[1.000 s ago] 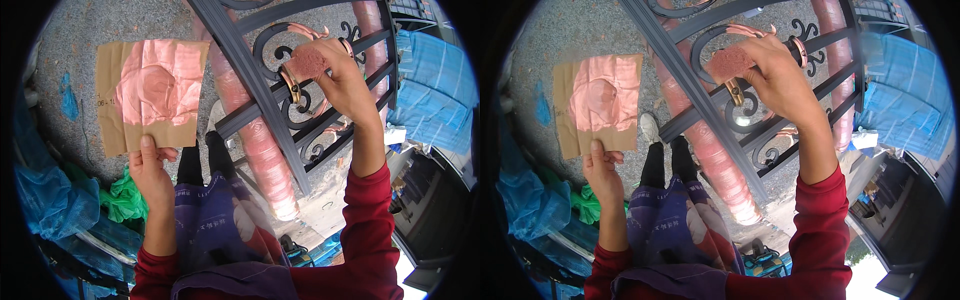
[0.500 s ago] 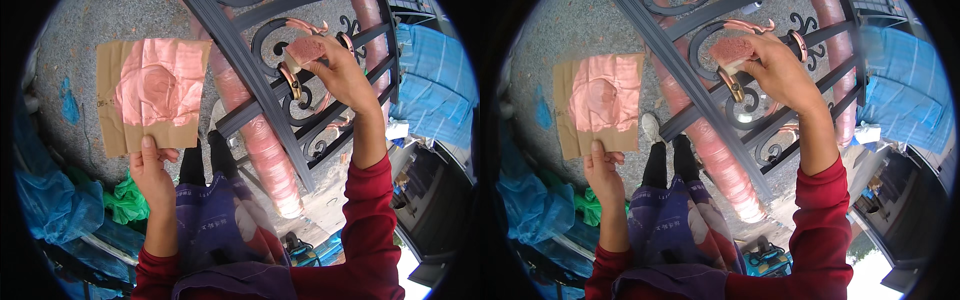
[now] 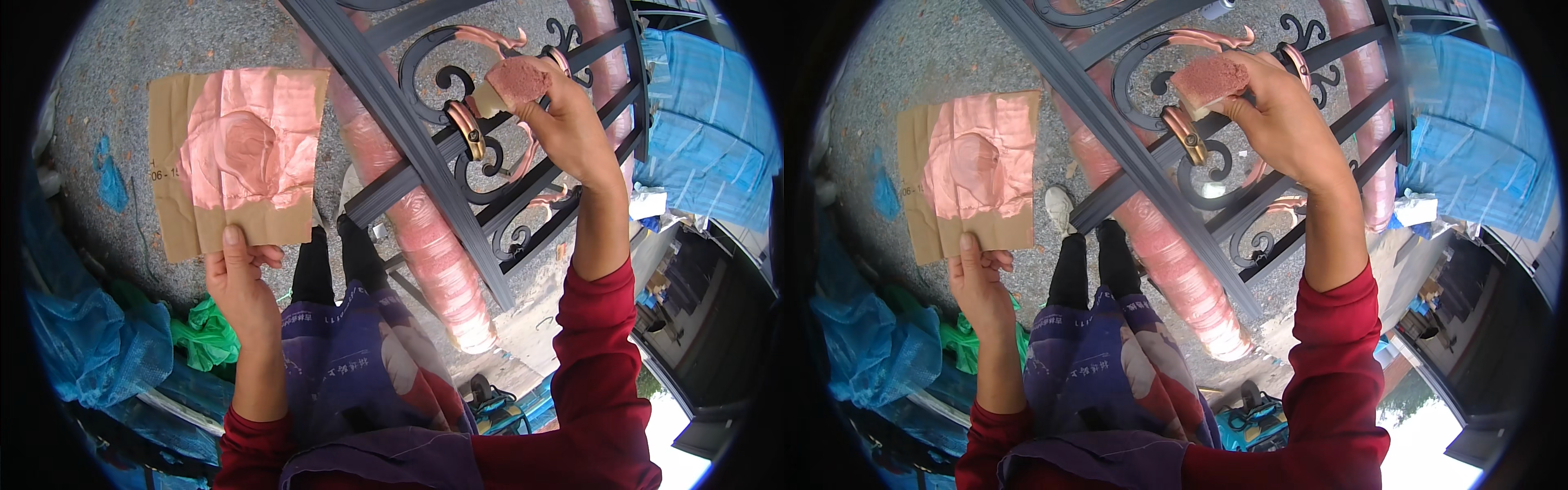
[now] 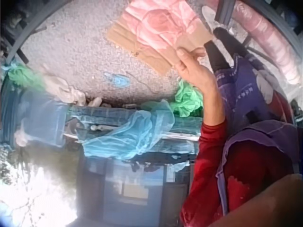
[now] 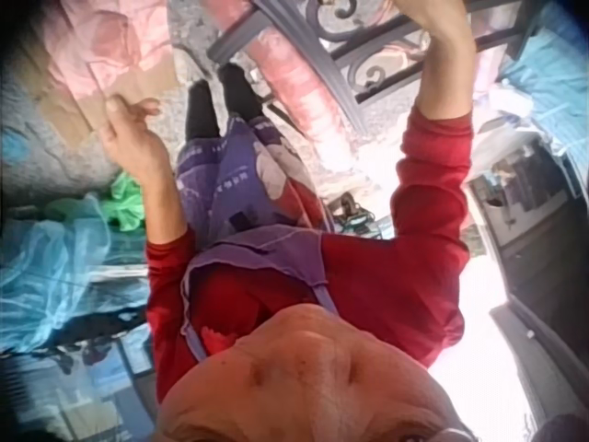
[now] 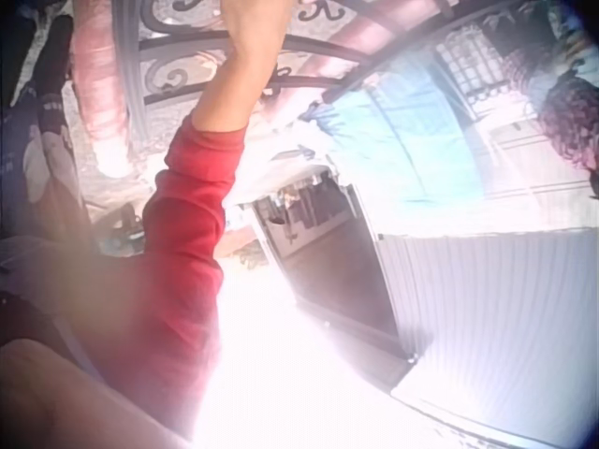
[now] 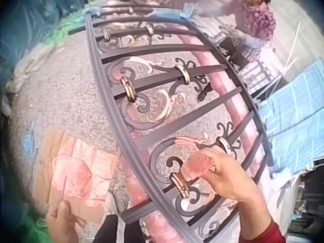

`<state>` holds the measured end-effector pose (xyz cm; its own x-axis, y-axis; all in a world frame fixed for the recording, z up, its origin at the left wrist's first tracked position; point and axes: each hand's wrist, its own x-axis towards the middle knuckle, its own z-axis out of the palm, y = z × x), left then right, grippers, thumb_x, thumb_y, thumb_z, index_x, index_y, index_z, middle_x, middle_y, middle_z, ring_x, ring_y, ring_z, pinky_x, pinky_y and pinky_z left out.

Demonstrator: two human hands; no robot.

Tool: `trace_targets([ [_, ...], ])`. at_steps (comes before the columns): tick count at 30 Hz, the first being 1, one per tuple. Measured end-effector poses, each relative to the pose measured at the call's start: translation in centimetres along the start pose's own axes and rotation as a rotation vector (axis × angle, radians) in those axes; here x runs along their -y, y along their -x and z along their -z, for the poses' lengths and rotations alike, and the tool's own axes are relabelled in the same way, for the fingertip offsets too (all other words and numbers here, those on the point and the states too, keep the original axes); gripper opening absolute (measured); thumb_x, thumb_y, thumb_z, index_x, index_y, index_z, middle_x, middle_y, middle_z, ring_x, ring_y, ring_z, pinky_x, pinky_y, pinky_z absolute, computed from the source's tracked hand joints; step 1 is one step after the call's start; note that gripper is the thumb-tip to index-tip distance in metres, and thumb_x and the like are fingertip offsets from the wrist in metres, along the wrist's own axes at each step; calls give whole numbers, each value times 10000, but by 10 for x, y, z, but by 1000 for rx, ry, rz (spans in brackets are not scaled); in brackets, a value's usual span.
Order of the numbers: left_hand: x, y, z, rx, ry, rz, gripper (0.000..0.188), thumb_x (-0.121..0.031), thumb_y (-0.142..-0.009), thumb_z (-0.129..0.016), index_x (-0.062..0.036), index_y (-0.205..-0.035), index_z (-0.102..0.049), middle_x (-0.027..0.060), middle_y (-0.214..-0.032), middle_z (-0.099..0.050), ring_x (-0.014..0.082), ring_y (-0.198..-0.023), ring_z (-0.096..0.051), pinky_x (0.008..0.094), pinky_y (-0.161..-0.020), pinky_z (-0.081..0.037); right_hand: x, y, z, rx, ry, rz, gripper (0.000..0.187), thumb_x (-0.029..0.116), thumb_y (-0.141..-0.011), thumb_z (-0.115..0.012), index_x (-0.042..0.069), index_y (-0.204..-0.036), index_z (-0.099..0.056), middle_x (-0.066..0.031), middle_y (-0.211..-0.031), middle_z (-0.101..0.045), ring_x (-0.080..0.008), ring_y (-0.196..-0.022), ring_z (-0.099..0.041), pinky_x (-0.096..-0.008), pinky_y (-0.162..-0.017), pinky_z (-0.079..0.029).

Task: The person applies pink paint to the ornate scrollwork of a black metal gate using a sponge. They repeatedly dip the sponge into paint held on a piece of cardboard and rub it onto the gate's decorative elements.

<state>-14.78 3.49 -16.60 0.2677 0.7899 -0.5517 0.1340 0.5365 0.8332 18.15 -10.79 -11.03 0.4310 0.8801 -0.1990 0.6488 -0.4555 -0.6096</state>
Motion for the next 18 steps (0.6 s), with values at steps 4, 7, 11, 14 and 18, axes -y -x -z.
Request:
trace_targets([
  [4, 1, 0, 0, 20, -6, 3, 270, -279, -1003, -556, -24, -917, -568, 86, -752, -650, 118, -612, -589, 248, -562, -449, 9, -7, -5, 43, 88, 93, 342, -8, -808, -656, 43, -1145, -627, -106, -1053, -648, -303, -995, -563, -375, -905, -443],
  [7, 1, 1, 1, 36, -6, 0, 272, -281, -1005, -550, -13, -971, -573, 87, -782, -654, 120, -620, -593, 252, -563, -455, 5, 1, 0, 77, 45, 31, 332, -6, -804, -657, 39, -1131, -625, -109, -1051, -647, -298, -982, -557, -373, -896, -442],
  [11, 4, -1, 7, 52, -15, -2, 299, -285, -1007, -543, 7, -1062, -574, 98, -832, -661, 128, -636, -602, 260, -566, -467, 5, 7, 5, -10, -11, -3, 328, -10, -806, -656, 37, -1129, -627, -105, -1044, -645, -299, -977, -555, -369, -894, -440],
  [14, 6, -3, 9, 82, -9, 2, 302, -287, -1006, -546, 8, -1062, -574, 101, -847, -663, 131, -638, -603, 260, -567, -467, 3, 6, -6, -53, -12, 23, 321, -12, -810, -656, 33, -1126, -627, -111, -1031, -642, -299, -980, -559, -366, -893, -442],
  [18, 1, -1, 4, 35, 0, 16, 257, -274, -1010, -543, -24, -963, -576, 71, -775, -650, 112, -618, -582, 249, -565, -446, 7, 20, -6, 20, 50, -59, 286, 22, -849, -661, 17, -1131, -616, -110, -1059, -634, -259, -998, -583, -332, -908, -443],
])
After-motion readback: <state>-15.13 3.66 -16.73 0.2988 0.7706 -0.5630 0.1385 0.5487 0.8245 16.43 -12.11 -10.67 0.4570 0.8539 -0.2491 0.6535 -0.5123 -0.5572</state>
